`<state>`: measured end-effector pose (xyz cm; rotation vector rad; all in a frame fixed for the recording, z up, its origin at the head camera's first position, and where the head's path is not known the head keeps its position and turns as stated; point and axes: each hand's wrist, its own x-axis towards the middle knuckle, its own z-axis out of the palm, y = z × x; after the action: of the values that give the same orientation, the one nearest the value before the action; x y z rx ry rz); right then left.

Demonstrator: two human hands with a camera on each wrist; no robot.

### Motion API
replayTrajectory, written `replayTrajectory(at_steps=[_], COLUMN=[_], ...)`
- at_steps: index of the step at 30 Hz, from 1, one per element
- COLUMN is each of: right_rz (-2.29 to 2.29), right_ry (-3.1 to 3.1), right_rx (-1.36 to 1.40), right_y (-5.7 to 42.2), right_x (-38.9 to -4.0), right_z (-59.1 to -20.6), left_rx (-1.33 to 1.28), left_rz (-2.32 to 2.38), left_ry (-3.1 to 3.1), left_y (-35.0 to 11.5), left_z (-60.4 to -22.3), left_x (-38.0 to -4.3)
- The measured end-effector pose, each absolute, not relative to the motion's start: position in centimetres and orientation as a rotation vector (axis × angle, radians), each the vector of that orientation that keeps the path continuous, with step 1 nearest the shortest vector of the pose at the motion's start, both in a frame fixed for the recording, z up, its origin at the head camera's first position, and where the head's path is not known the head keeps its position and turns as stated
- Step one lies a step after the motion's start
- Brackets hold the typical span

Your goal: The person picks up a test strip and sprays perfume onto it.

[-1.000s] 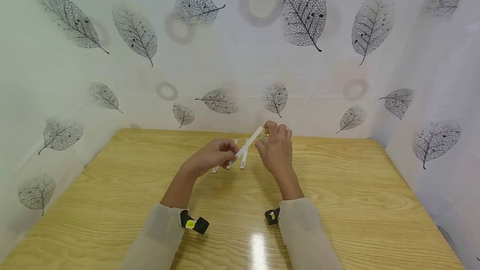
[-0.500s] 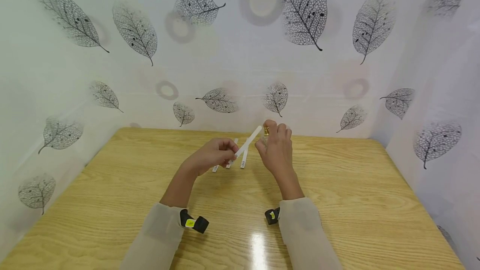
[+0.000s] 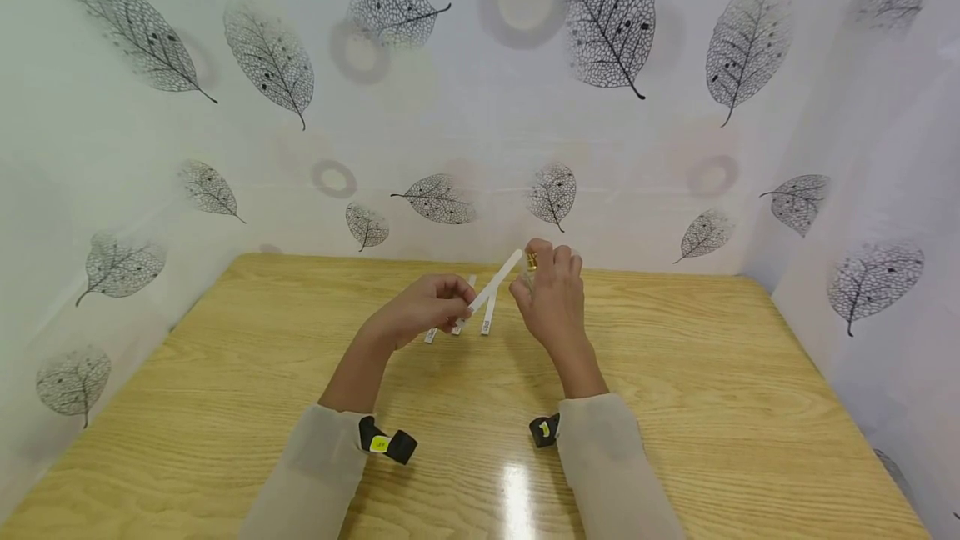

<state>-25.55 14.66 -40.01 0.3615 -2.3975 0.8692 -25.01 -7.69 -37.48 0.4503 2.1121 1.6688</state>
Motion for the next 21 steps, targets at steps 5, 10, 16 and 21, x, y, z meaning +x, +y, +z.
replayTrajectory(at_steps=[5,10,16,21], right_rz=[0.875,0.873,0.890,0.892], right_ry=[-2.404,-2.413,-2.406,-2.415], right_rx=[0.353,0.350,0.333,0.327], right_y=[14.69,14.76,14.90,15.03], right_x=[-25.51,-25.56,-25.56,-25.54], right_z=[-39.94,-39.92,-39.83,-39.81], left_rx=[0.450,0.452,0.455,0.432], left_rz=[1.665,1.660,1.673,1.697], left_ry=[2.114,2.121,2.117,2.113], left_y=[-7.60,-7.61,-7.82,-8.22], left_z=[-37.58,-37.49,-37.41,-37.33], left_x=[-25.10,-25.10,-25.10,-25.06])
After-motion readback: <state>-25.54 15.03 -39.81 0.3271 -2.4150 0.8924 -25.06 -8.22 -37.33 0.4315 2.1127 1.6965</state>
